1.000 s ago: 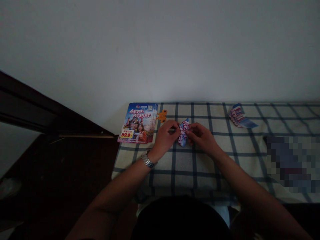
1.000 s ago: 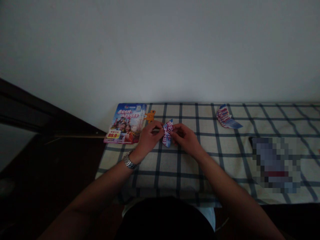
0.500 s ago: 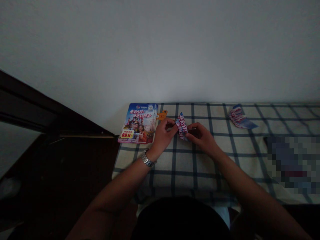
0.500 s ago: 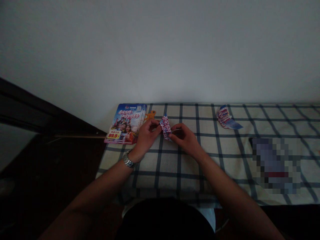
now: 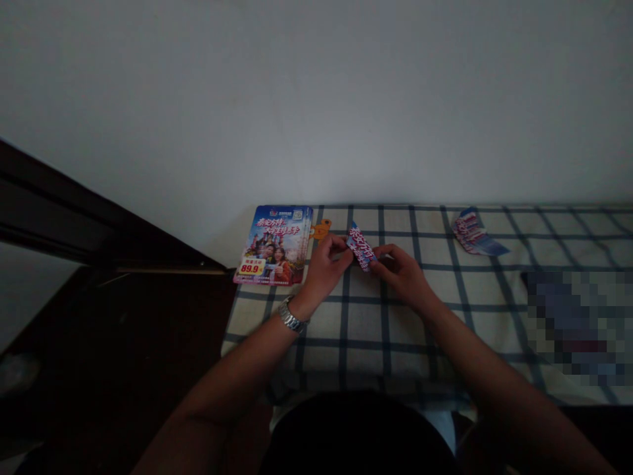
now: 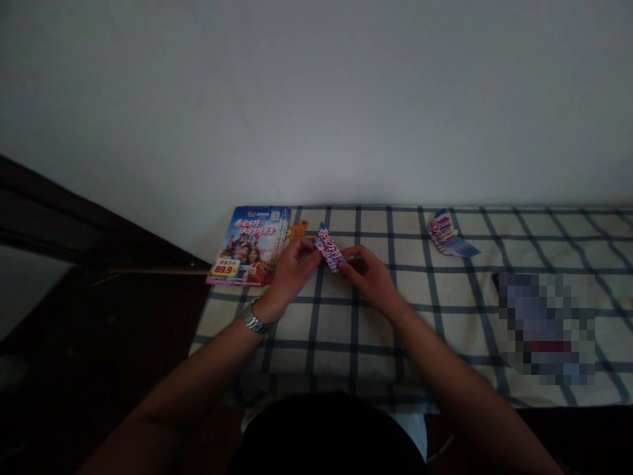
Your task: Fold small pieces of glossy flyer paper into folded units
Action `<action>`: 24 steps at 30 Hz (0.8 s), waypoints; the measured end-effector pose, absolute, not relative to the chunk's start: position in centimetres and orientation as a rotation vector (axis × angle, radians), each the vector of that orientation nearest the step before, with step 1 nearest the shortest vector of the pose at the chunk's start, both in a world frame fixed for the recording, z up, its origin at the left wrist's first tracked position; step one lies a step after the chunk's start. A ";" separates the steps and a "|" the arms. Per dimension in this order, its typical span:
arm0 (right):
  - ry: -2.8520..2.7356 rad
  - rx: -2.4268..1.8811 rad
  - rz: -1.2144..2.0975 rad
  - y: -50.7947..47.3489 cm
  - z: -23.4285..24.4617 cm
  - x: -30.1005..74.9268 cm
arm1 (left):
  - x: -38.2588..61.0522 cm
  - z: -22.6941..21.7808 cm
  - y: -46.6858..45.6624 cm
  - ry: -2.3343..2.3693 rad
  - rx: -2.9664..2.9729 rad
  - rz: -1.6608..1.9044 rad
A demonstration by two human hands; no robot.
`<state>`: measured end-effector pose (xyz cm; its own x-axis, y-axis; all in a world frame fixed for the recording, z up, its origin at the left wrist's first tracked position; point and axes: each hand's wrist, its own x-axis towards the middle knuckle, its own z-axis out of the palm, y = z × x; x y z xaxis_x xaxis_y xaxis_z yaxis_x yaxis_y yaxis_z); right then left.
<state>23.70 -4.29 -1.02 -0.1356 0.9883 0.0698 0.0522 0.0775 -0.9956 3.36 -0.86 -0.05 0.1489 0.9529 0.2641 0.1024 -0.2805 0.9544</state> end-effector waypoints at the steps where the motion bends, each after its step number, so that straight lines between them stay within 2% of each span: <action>1: -1.367 -1.131 1.232 -4.3 -1.1 23.7 | 3.4 -0.3 -0.8 1.017 1.558 1.237; 9: -1.332 -1.099 1.218 -4.2 -0.8 23.4 | 3.7 -0.7 -0.7 0.921 1.486 1.167; 19: -1.655 -1.203 0.713 -4.6 -0.1 23.5 | 3.8 -0.3 -1.1 1.006 1.617 1.190; 24: -1.748 -1.224 0.633 -4.7 0.3 23.4 | 4.0 -0.5 -1.4 1.023 1.615 1.200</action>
<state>23.45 -4.74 0.32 -0.1226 0.9206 0.3709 0.4692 0.3830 -0.7957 4.00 -1.35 -0.54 0.2022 0.9411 0.2711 0.1188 -0.2983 0.9470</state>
